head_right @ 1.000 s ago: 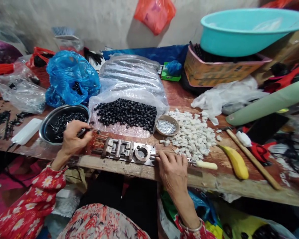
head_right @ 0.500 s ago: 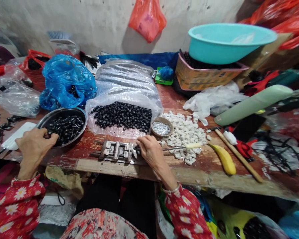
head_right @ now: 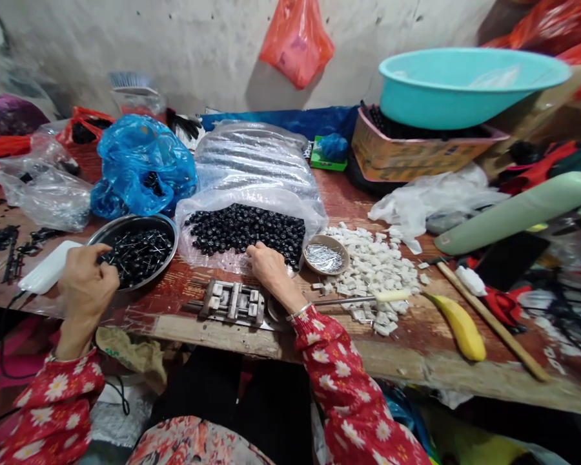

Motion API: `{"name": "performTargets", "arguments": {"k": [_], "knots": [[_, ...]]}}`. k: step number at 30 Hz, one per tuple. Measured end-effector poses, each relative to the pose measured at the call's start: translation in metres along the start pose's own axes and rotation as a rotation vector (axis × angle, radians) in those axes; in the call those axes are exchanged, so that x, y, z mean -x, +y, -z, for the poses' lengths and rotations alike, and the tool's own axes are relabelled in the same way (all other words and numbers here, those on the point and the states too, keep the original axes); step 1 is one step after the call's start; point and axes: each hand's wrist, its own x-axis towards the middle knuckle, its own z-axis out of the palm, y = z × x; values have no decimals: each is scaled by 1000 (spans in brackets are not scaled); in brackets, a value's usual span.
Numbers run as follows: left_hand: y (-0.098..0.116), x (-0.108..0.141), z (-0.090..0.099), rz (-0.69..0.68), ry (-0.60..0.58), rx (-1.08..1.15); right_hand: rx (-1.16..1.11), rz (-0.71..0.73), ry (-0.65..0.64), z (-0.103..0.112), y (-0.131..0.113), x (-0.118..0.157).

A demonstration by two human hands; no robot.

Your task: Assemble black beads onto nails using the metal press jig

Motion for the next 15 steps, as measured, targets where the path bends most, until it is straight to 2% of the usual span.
{"name": "performTargets", "arguments": {"k": [3, 6, 10, 13, 15], "knots": [[19, -2, -13, -68, -151, -39, 10, 20, 1, -2, 4, 4], [22, -6, -25, -44, -236, -132, -63, 47, 55, -5, 10, 9], [10, -13, -33, 33, -182, -186, -165, 70, 116, -11, 19, 12], [2, -18, -30, 119, -147, -154, -247, 79, 165, -13, 26, 16], [4, -20, -25, 151, -97, -99, -358, 99, 234, -11, 30, 22]]}}
